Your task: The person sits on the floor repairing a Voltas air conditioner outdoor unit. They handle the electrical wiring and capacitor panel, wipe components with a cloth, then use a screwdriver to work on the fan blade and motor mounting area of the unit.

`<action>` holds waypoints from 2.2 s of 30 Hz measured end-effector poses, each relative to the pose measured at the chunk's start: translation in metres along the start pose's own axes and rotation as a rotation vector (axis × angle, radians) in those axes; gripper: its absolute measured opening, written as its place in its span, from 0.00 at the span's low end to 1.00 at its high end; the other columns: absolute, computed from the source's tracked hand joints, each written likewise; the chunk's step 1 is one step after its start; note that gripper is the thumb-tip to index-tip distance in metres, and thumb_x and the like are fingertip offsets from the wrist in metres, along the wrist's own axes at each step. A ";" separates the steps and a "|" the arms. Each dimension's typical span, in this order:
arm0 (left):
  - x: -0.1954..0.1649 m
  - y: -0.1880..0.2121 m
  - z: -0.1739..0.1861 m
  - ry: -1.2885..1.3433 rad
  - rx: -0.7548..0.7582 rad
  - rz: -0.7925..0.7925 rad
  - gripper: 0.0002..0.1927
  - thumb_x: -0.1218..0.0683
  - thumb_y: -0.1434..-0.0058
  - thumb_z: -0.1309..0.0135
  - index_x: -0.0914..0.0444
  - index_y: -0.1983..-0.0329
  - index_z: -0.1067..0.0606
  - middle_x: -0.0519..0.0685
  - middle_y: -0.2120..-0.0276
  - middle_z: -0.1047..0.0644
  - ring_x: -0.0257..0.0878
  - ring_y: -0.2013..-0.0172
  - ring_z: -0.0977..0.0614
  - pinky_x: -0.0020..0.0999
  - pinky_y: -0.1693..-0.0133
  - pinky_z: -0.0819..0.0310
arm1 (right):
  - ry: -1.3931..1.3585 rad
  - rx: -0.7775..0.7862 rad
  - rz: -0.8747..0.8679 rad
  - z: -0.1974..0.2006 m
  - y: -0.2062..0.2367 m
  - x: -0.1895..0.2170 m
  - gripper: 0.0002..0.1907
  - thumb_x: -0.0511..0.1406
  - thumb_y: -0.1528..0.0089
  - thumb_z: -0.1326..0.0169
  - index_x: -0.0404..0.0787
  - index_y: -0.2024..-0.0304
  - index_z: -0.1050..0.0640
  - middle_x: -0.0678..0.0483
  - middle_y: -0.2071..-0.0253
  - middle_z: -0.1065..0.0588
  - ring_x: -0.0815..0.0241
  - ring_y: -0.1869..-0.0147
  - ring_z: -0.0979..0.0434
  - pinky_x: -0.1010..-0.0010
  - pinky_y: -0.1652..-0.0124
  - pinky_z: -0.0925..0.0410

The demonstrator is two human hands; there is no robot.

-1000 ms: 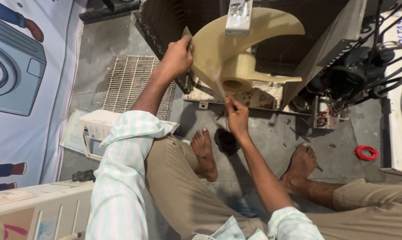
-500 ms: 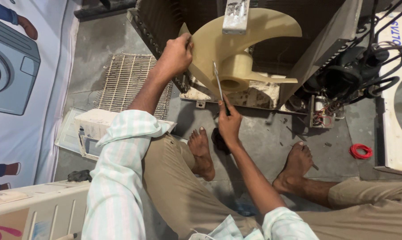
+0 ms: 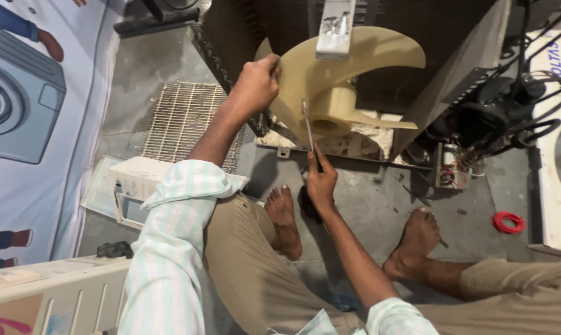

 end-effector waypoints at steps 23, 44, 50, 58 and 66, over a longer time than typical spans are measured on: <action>-0.012 -0.004 0.001 0.005 -0.035 -0.056 0.12 0.60 0.36 0.48 0.66 0.51 0.22 0.67 0.62 0.21 0.62 0.56 0.19 0.51 0.55 0.24 | -0.072 -0.017 -0.187 -0.009 0.010 -0.022 0.19 0.40 0.27 0.45 0.40 0.37 0.23 0.60 0.52 0.21 0.73 0.56 0.28 0.76 0.58 0.32; 0.000 -0.003 -0.007 0.045 -0.030 -0.050 0.12 0.59 0.35 0.47 0.66 0.50 0.22 0.65 0.62 0.20 0.60 0.56 0.18 0.49 0.56 0.22 | -0.077 0.038 -0.128 0.000 -0.008 -0.032 0.19 0.37 0.27 0.45 0.37 0.36 0.24 0.58 0.50 0.21 0.71 0.51 0.28 0.76 0.50 0.33; -0.005 -0.003 -0.003 0.015 -0.035 -0.061 0.12 0.59 0.35 0.47 0.66 0.49 0.22 0.65 0.61 0.20 0.60 0.56 0.18 0.49 0.55 0.23 | -0.206 0.031 -0.389 -0.009 0.012 -0.036 0.21 0.39 0.31 0.45 0.40 0.36 0.23 0.62 0.69 0.29 0.72 0.68 0.37 0.77 0.69 0.39; -0.007 -0.003 -0.004 0.033 -0.019 -0.052 0.12 0.59 0.34 0.48 0.67 0.50 0.22 0.65 0.62 0.19 0.60 0.56 0.18 0.48 0.56 0.23 | -0.135 0.033 -0.310 -0.003 -0.005 -0.036 0.20 0.40 0.30 0.45 0.41 0.36 0.23 0.62 0.72 0.31 0.73 0.68 0.36 0.78 0.68 0.38; -0.004 -0.003 -0.004 0.032 -0.039 -0.083 0.11 0.60 0.35 0.47 0.67 0.50 0.22 0.66 0.63 0.20 0.61 0.57 0.18 0.48 0.57 0.23 | -0.154 0.012 -0.373 -0.007 0.002 -0.037 0.18 0.37 0.30 0.45 0.42 0.38 0.21 0.63 0.72 0.32 0.72 0.69 0.40 0.77 0.70 0.41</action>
Point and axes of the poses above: each hand's wrist, its own y-axis away from the middle knuckle, its own z-axis out of the back of the hand, x = y × z, the point moved 3 cm from there along -y, towards the middle knuckle
